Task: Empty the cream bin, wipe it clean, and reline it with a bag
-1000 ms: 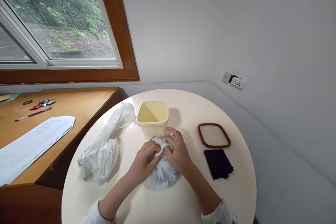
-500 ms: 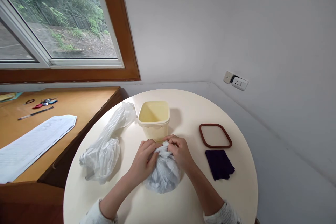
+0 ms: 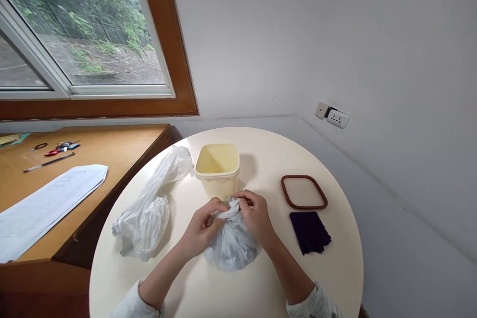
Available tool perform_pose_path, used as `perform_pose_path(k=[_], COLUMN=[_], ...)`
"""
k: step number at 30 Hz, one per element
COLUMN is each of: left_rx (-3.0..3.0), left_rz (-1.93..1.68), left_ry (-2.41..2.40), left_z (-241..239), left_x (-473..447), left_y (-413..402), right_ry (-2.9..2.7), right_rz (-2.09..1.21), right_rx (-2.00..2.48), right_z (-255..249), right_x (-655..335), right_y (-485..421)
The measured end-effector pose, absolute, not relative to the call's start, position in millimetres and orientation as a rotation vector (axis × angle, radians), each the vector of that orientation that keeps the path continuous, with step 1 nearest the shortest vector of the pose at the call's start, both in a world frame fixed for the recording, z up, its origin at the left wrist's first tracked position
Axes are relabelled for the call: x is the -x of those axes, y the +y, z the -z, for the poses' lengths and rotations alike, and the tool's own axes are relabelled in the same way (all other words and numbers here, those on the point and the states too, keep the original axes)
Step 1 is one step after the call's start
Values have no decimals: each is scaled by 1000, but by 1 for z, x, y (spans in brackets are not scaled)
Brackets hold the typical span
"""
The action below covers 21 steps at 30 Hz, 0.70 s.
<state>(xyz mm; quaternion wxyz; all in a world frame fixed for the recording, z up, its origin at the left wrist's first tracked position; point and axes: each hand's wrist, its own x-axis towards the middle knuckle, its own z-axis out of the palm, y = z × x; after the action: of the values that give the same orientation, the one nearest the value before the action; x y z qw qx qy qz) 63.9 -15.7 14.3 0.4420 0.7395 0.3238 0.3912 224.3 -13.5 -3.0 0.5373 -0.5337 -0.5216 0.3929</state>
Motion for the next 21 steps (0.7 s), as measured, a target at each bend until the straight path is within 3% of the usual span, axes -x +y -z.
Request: perform_pose_path(k=[6,13,21], left_rx=[-2082,-2433,-2394], left_rz=[-943,-1042,-1375], left_ry=[1118,985,800], left_z=[-11,-8,0], left_x=[-71,-69,-67], left_y=[-23,-20,-23], right_ry=[-1391,-1251,-1264], right_rz=[-712,-1115,-971], right_rx=[1370,1162,1283], right_z=[-4,-9,-1], right_x=[-219,-222,-218], right_y=[-22,-23,-18])
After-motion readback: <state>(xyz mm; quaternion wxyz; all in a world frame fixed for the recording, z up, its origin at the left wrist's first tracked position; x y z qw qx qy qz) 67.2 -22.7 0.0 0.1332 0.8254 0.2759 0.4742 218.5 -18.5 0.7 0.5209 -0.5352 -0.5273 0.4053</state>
